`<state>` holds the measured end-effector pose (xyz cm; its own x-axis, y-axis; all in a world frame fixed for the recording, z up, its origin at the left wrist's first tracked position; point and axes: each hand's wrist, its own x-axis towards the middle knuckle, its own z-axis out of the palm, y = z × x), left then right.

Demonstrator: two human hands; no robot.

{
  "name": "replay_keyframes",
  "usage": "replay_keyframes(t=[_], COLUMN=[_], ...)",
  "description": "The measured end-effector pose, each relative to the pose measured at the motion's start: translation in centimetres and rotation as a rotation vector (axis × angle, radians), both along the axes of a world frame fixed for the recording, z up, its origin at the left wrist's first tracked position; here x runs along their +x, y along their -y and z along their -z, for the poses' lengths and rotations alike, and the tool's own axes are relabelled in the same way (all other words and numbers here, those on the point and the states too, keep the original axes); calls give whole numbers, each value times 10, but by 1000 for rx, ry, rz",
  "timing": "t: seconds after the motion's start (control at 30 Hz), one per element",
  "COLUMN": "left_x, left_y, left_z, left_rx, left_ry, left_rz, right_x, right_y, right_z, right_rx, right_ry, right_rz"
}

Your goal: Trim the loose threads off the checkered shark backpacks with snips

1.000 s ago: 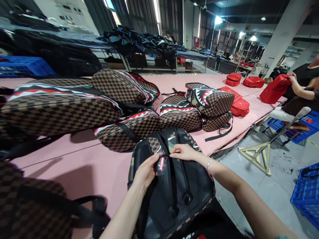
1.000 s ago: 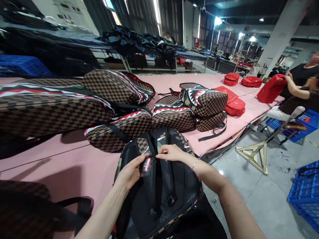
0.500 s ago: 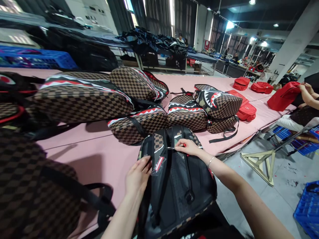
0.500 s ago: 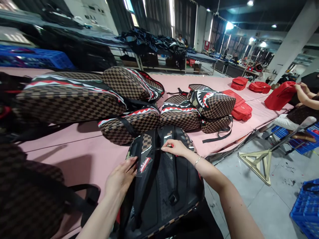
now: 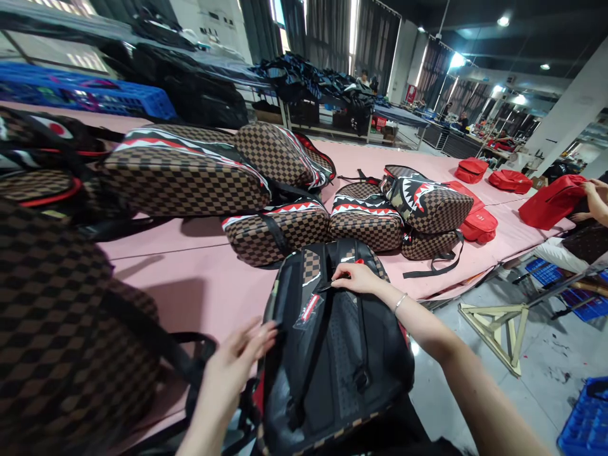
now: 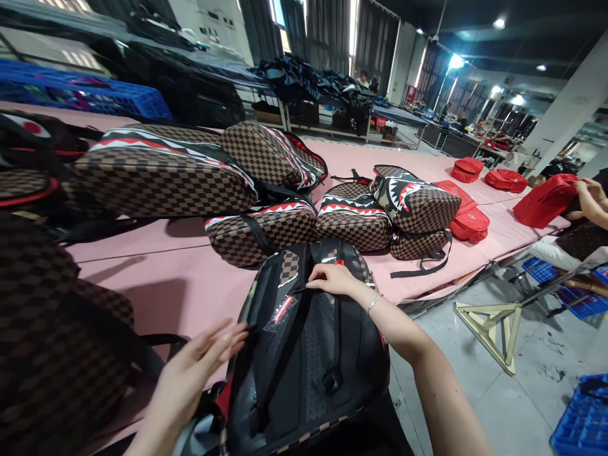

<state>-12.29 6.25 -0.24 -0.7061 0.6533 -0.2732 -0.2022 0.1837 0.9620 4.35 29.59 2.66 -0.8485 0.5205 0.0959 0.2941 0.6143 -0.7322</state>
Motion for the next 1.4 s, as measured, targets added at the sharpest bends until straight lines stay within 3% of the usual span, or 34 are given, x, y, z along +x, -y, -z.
replay_keyframes(t=[0.1, 0.23, 0.47, 0.7, 1.13, 1.4], left_x=[28, 47, 47, 46, 46, 48], left_y=[-13, -24, -25, -25, -22, -20], left_z=[-2, -6, 0, 8, 21, 15], left_rx=[-8, 47, 98, 96, 91, 94], left_ry=[276, 357, 339, 365, 427, 438], left_rz=[190, 260, 178, 178, 170, 177], right_x=[-8, -15, -26, -38, -40, -43], right_y=[-9, -21, -35, -33, -37, -29], right_z=[-5, -9, -16, -28, -26, -35], right_rx=[9, -27, -132, -180, -192, -154], right_ry=[36, 82, 131, 181, 204, 225], right_rz=[-60, -174, -344, -458, -469, -490])
